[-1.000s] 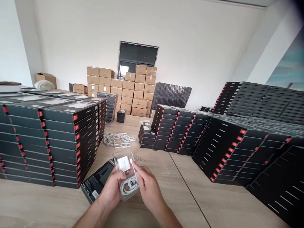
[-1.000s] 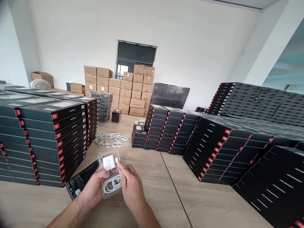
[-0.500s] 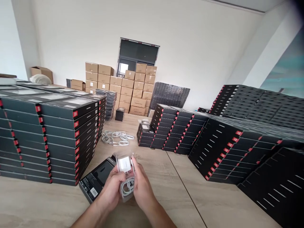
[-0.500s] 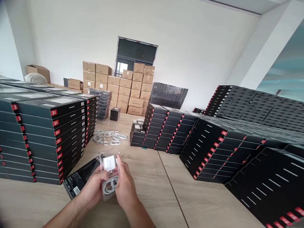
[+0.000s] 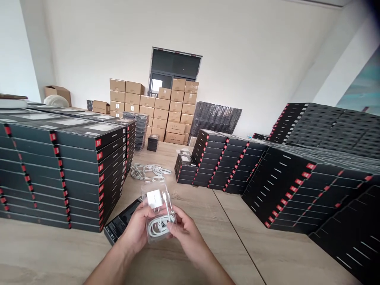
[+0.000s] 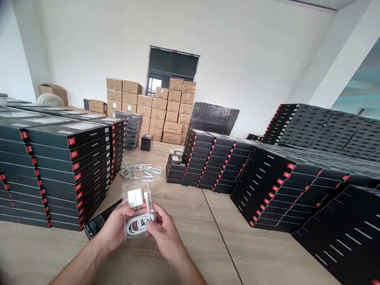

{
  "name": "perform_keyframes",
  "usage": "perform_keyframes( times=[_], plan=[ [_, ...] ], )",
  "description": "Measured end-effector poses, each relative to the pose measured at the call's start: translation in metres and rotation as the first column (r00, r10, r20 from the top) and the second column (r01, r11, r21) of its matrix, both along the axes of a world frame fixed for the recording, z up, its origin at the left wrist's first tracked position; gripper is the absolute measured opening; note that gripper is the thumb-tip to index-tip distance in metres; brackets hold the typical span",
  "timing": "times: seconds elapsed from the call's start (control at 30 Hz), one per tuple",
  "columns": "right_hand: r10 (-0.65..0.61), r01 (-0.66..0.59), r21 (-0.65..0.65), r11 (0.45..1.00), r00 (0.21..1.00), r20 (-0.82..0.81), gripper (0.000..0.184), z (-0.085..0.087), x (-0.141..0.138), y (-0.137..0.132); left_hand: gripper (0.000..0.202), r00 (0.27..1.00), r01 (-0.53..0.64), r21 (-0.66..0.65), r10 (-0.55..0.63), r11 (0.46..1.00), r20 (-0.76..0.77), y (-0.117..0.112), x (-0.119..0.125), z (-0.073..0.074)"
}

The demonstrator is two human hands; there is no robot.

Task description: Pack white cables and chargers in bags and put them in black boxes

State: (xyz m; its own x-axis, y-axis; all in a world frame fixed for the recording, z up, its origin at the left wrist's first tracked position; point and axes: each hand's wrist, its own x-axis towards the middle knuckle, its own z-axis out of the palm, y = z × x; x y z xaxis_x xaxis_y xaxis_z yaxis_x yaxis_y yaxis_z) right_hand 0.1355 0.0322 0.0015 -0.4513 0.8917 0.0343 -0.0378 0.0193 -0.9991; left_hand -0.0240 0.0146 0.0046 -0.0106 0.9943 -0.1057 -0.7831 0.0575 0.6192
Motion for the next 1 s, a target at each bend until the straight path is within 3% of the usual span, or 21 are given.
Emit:
perform_keyframes(
  times=[0.17, 0.33, 0.47, 0.57, 0.67, 0.73, 0.77, 0.83, 0.87, 0.93, 1.0],
  plan=[
    [-0.004, 0.007, -0.051, 0.999, 0.999, 0.049, 0.044, 0.002, -0.007, -0.003, 0.042, 0.999, 0.031, -0.089, -0.034, 0.996, -0.037, 0.001, 0.003, -0.005],
    [0.104, -0.103, -0.145, 0.984, 0.995, 0.001, 0.063, -0.001, 0.007, 0.000, 0.039, 0.991, 0.124, -0.085, -0.127, 0.989, -0.035, -0.001, -0.001, -0.002],
    [-0.020, 0.018, -0.139, 0.990, 1.000, -0.018, 0.069, -0.003, 0.014, 0.009, 0.038, 0.984, 0.133, -0.165, -0.150, 0.977, -0.097, -0.005, -0.003, -0.001],
    [-0.143, 0.131, -0.111, 0.985, 0.983, -0.113, 0.069, -0.003, 0.015, 0.015, 0.036, 0.949, 0.231, -0.155, -0.258, 0.960, -0.181, -0.010, 0.001, 0.000],
    [-0.103, 0.082, -0.119, 0.990, 0.977, -0.186, 0.062, -0.001, 0.017, 0.018, 0.040, 0.891, 0.329, -0.060, -0.331, 0.942, -0.311, -0.011, 0.003, 0.000],
    [-0.089, 0.063, -0.141, 0.988, 0.978, -0.190, 0.051, 0.002, 0.021, 0.020, 0.046, 0.859, 0.288, 0.000, -0.258, 0.958, -0.443, -0.007, -0.002, -0.002],
    [-0.119, 0.090, -0.158, 0.983, 0.975, -0.185, 0.044, 0.003, 0.023, 0.021, 0.049, 0.838, 0.205, 0.024, -0.162, 0.978, -0.521, -0.004, -0.007, -0.005],
    [-0.250, 0.215, -0.199, 0.956, 0.953, -0.173, 0.033, 0.003, 0.030, 0.025, 0.052, 0.707, -0.028, 0.092, 0.085, 0.995, -0.702, 0.004, -0.021, -0.012],
    [-0.321, 0.282, -0.220, 0.934, 0.932, -0.169, 0.029, 0.003, 0.033, 0.028, 0.051, 0.572, -0.118, 0.148, 0.189, 0.982, -0.798, 0.007, -0.028, -0.017],
    [-0.419, 0.371, -0.252, 0.894, 0.892, -0.171, 0.025, 0.001, 0.039, 0.034, 0.052, 0.188, -0.163, 0.244, 0.273, 0.956, -0.944, 0.011, -0.038, -0.024],
    [-0.468, 0.414, -0.266, 0.871, 0.863, -0.190, 0.024, -0.001, 0.043, 0.039, 0.061, -0.199, -0.126, 0.218, 0.190, 0.968, -0.961, 0.012, -0.042, -0.027]
  ],
)
